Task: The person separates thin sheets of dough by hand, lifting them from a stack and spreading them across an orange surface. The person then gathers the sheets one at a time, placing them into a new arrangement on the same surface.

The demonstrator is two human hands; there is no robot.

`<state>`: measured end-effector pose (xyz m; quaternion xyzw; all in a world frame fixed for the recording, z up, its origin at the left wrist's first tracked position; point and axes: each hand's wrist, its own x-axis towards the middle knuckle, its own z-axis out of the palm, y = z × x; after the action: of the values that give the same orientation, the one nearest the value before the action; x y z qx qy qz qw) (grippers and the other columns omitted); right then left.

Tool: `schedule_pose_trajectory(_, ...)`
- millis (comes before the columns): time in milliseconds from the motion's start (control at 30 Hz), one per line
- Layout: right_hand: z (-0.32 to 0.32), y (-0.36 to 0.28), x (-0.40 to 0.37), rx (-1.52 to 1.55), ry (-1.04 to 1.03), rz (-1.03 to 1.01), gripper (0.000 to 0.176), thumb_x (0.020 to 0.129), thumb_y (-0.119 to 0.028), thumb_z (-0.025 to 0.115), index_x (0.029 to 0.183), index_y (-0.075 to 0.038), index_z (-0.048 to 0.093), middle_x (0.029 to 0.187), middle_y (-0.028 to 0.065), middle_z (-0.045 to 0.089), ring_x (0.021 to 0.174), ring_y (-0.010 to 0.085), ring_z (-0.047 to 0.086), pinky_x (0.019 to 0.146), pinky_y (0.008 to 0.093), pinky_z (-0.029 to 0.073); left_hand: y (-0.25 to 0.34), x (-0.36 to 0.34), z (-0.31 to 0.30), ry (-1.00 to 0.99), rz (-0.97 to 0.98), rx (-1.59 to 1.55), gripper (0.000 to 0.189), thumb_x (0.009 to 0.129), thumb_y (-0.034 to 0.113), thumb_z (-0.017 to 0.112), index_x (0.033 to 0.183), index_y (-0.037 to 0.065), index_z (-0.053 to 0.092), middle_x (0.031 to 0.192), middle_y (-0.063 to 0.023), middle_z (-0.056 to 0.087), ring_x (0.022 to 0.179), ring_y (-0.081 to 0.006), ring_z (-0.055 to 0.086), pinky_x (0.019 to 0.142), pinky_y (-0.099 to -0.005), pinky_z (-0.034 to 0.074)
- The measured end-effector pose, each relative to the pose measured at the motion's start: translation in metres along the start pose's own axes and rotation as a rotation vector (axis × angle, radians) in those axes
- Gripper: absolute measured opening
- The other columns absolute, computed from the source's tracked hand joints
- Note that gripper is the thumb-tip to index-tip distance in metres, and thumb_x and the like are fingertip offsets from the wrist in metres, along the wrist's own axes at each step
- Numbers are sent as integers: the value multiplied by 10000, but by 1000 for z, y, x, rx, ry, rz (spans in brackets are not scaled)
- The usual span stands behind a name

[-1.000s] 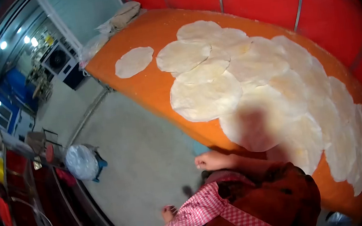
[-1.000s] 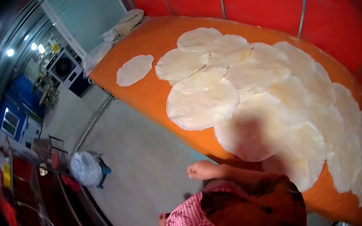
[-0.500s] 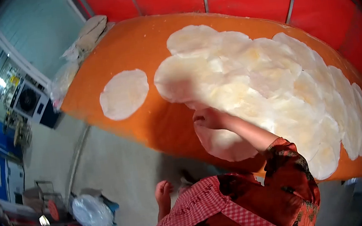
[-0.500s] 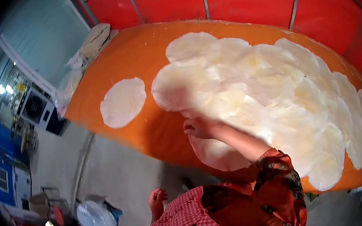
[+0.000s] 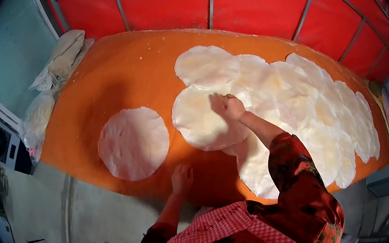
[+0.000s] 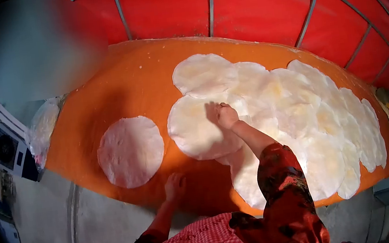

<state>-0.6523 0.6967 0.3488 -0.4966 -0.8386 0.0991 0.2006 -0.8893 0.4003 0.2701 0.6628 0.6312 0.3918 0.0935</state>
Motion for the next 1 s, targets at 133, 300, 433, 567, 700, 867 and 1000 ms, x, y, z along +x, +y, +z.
schedule_pose_trajectory(133,11,-1,65,-226,-39,75,519,842,-216,535,1345,-128,444,1350,79,483,1253,282,447,959,532,397,-30,-4,19,-33,33,58,98,821,117,617,903,68,634,895,-125,603,796,-340,591,673,-423,513)
schedule_pose_trajectory(300,65,35,126,-456,85,-88,495,907,-210,429,1400,-242,393,1440,73,419,1300,293,424,984,556,384,-15,12,9,-95,1,35,103,798,95,626,897,67,635,889,-139,598,800,-334,594,648,-423,515)
schedule_pose_trajectory(433,57,78,182,-96,29,-140,414,871,-150,453,1262,-213,575,1172,90,644,1037,272,637,866,393,514,-6,14,1,-135,-22,30,110,779,75,642,886,49,632,881,-141,596,794,-341,590,643,-421,513)
schedule_pose_trajectory(567,-48,37,204,-239,219,-230,215,819,-85,537,965,-78,695,987,176,672,869,341,659,709,418,530,-3,21,0,-124,-10,-19,108,783,69,644,877,21,623,874,-154,590,765,-347,574,630,-418,506)
schedule_pose_trajectory(700,-114,-78,69,-336,306,-292,226,762,2,553,965,-1,653,883,197,654,778,363,633,689,401,532,-11,16,-10,-204,-112,-256,177,809,79,657,977,32,626,959,-149,617,862,-333,599,683,-404,518)
schedule_pose_trajectory(867,-23,-131,-122,-260,-53,-204,383,708,5,593,1085,-13,663,1119,139,648,1063,317,608,871,405,499,15,58,-52,-311,-904,-1643,361,928,183,569,1262,95,467,1185,-70,555,1097,-242,559,945,-418,478)
schedule_pose_trajectory(1000,16,-146,-178,-91,-282,-26,562,735,-104,662,1285,-59,558,1325,156,540,1234,348,500,1003,466,410,-31,43,-4,-522,-688,-1926,468,968,173,463,1412,142,318,1473,-83,334,1302,-288,421,1080,-479,351)
